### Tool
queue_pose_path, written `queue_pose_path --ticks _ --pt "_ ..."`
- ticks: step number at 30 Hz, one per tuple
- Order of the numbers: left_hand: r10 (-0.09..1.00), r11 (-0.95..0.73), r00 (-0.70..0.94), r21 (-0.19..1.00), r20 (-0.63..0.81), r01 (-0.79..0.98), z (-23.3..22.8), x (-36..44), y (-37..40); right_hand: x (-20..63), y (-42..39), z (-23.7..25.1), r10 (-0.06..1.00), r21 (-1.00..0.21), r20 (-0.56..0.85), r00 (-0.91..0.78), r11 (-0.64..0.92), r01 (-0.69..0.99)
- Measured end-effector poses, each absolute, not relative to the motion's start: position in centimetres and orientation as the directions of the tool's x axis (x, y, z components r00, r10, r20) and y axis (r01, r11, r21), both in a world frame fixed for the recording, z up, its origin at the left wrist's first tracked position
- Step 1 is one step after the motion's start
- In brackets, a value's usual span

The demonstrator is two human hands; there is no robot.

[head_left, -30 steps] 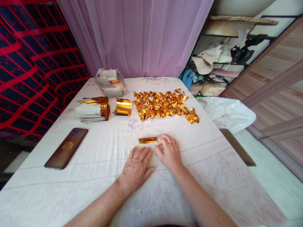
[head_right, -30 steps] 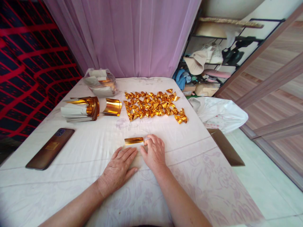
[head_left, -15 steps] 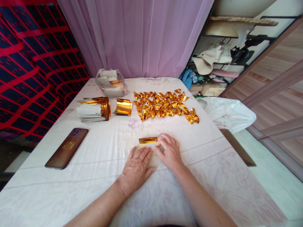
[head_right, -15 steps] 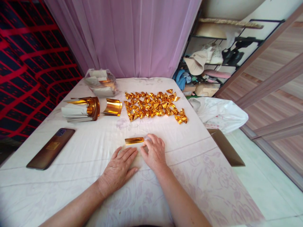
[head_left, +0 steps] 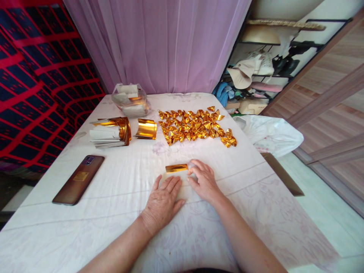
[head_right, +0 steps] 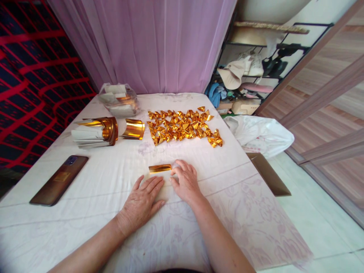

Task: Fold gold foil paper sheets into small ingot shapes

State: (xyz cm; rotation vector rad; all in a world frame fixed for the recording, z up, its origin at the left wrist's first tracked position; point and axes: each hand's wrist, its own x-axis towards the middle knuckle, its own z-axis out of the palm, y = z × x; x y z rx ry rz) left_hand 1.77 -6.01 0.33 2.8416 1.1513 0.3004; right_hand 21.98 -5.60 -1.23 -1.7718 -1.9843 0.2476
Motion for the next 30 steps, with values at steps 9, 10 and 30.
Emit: queue_pose_path --ticks 9,10,30 --pt "0.686 -0.727 0.712 0.159 0.150 0.668 0.2 1.9 -5.7 22.1 -5.5 -1.4 0.969 -0.443 0.236 -0.069 0.170 0.880" --pt "0.687 -0.726 0.712 0.164 0.145 0.668 0.2 2.0 -5.7 22.1 -5.5 -1.4 0.968 -0.440 0.240 -0.067 0.170 0.882" --pt "0.646 -0.762 0.736 0.124 0.203 0.635 -0.6 -2.3 -5.1 22.1 -5.5 -1.3 0.970 -0.459 0.237 -0.062 0.168 0.872"
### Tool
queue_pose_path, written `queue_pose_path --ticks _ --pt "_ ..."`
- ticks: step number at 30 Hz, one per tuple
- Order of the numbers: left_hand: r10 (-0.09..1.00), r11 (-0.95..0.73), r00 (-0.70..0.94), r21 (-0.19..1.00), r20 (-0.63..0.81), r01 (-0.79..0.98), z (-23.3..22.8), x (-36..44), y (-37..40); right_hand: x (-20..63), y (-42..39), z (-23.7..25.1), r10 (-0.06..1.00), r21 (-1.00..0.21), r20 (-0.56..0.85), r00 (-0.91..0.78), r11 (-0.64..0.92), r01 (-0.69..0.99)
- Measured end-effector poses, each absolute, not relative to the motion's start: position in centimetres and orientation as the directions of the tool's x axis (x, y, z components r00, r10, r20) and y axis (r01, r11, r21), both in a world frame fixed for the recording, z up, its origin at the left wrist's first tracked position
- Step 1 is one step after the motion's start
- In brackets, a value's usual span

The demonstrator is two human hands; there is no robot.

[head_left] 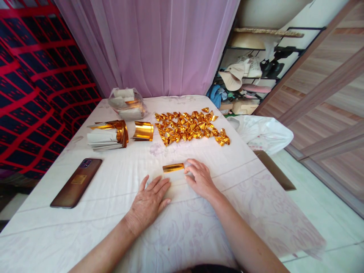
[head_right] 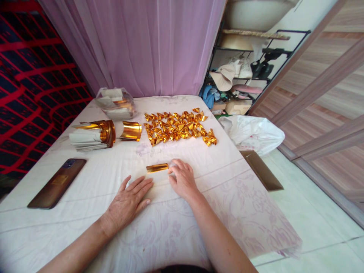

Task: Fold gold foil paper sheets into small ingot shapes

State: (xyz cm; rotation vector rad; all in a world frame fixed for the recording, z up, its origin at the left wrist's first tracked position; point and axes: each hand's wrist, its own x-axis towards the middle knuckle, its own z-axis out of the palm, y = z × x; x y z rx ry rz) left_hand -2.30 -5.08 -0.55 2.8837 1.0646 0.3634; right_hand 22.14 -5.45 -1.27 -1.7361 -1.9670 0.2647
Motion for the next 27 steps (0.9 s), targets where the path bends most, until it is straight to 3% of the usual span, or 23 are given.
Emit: queue_pose_path --ticks 11,18,27 --pt "0.676 -0.737 0.711 0.171 0.194 0.654 0.0 -2.6 -4.8 21.7 -5.5 -0.6 0.978 -0.442 0.202 -0.059 0.145 0.885" --pt "0.671 -0.740 0.709 0.144 0.216 0.657 -0.1 -2.0 -4.7 18.9 -5.8 -0.5 0.961 -0.409 0.248 0.120 -0.008 0.912" --pt "0.677 -0.736 0.706 0.181 0.206 0.652 -0.6 -2.7 -4.4 21.9 -5.7 -1.0 0.988 -0.455 0.155 0.007 0.065 0.888"
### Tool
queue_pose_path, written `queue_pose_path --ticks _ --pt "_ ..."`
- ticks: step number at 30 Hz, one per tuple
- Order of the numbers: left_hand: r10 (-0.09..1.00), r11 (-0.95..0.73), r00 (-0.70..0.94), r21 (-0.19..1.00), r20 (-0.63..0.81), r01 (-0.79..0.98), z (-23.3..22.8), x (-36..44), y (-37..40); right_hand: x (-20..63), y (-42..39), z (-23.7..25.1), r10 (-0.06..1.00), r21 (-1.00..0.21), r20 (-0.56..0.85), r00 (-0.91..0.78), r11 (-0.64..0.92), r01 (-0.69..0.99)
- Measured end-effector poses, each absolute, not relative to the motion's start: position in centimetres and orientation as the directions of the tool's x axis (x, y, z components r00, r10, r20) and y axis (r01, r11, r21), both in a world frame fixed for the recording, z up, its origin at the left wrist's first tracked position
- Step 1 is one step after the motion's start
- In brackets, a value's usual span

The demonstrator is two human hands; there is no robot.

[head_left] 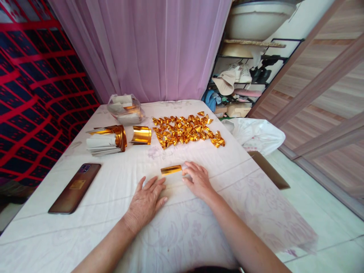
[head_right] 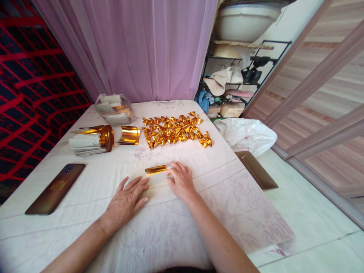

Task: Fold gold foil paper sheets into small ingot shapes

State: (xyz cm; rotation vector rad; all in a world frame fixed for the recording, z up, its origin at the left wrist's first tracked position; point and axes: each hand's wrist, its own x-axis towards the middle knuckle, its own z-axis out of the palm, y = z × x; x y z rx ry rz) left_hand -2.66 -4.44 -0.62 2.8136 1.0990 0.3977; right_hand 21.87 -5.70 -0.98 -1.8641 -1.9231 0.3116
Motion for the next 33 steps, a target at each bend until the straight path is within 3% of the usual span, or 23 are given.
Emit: queue_pose_path --ticks 8,19,33 --pt "0.745 -0.662 0.649 0.289 0.153 0.691 1.5 -1.5 -3.0 22.5 -5.2 -1.2 0.958 -0.560 0.287 0.028 0.144 0.816" --pt "0.774 -0.634 0.575 0.320 0.266 0.704 0.0 -0.4 -1.5 21.5 -5.0 -1.7 0.942 -0.511 0.334 0.042 0.143 0.848" --pt "0.817 -0.576 0.519 0.391 0.251 0.717 -0.3 -0.4 -1.8 21.1 -5.4 -1.8 0.944 -0.497 0.331 -0.005 0.179 0.849"
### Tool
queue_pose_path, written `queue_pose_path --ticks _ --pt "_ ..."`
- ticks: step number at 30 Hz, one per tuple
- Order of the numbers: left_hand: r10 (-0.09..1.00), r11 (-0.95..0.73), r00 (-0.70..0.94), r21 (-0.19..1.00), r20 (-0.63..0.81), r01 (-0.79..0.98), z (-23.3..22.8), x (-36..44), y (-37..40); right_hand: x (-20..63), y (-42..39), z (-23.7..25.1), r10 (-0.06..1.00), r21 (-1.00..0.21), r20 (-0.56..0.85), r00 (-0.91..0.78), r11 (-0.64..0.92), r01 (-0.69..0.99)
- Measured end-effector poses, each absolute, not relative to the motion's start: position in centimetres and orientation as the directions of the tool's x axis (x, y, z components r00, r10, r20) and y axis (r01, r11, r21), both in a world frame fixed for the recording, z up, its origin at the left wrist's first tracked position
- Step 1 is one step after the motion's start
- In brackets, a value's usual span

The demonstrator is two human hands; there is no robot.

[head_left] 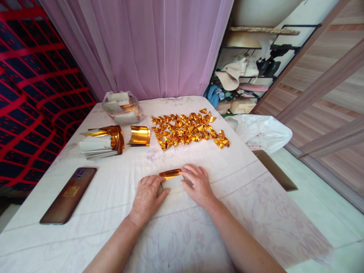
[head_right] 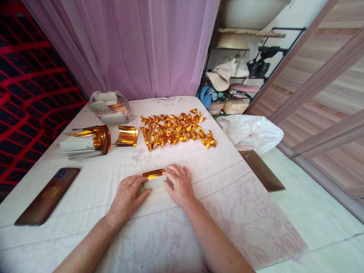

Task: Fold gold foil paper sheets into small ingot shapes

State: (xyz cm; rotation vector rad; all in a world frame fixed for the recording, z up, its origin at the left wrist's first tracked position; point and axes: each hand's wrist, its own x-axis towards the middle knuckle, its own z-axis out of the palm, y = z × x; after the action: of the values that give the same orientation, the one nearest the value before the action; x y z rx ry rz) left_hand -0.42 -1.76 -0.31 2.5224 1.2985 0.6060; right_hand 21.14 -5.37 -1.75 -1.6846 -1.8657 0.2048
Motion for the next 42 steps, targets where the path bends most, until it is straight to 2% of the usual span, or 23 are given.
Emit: queue_pose_path --ticks 11,16,21,27,31,37,42 --pt "0.819 -0.573 0.518 0.400 0.246 0.716 -0.3 -0.4 -1.8 21.5 -5.1 -1.6 0.917 -0.571 0.397 0.047 0.207 0.795" --pt "0.807 -0.590 0.528 0.416 0.266 0.692 -0.2 -0.6 -1.7 21.4 -5.5 -0.6 0.876 -0.558 0.481 0.021 0.287 0.779" --pt "0.804 -0.592 0.532 0.424 0.264 0.685 -0.2 -0.7 -1.7 21.2 -6.3 0.4 0.882 -0.567 0.472 0.000 0.304 0.766" --pt "0.785 -0.616 0.545 0.471 0.296 0.631 -0.3 -1.0 -1.6 21.7 -6.8 0.5 0.852 -0.571 0.513 -0.106 0.431 0.699" --pt "0.767 -0.632 0.557 0.526 0.320 0.569 -0.3 -1.3 -1.5 22.1 -6.9 0.6 0.852 -0.588 0.498 -0.163 0.470 0.658" --pt "0.798 -0.594 0.510 0.560 0.322 0.577 -0.4 -1.4 -1.3 22.4 -6.9 0.4 0.868 -0.600 0.430 -0.249 0.481 0.639" --pt "0.842 -0.539 0.400 0.560 0.361 0.629 -1.1 -1.5 -1.0 22.5 -6.8 0.2 0.875 -0.593 0.402 -0.270 0.474 0.651"
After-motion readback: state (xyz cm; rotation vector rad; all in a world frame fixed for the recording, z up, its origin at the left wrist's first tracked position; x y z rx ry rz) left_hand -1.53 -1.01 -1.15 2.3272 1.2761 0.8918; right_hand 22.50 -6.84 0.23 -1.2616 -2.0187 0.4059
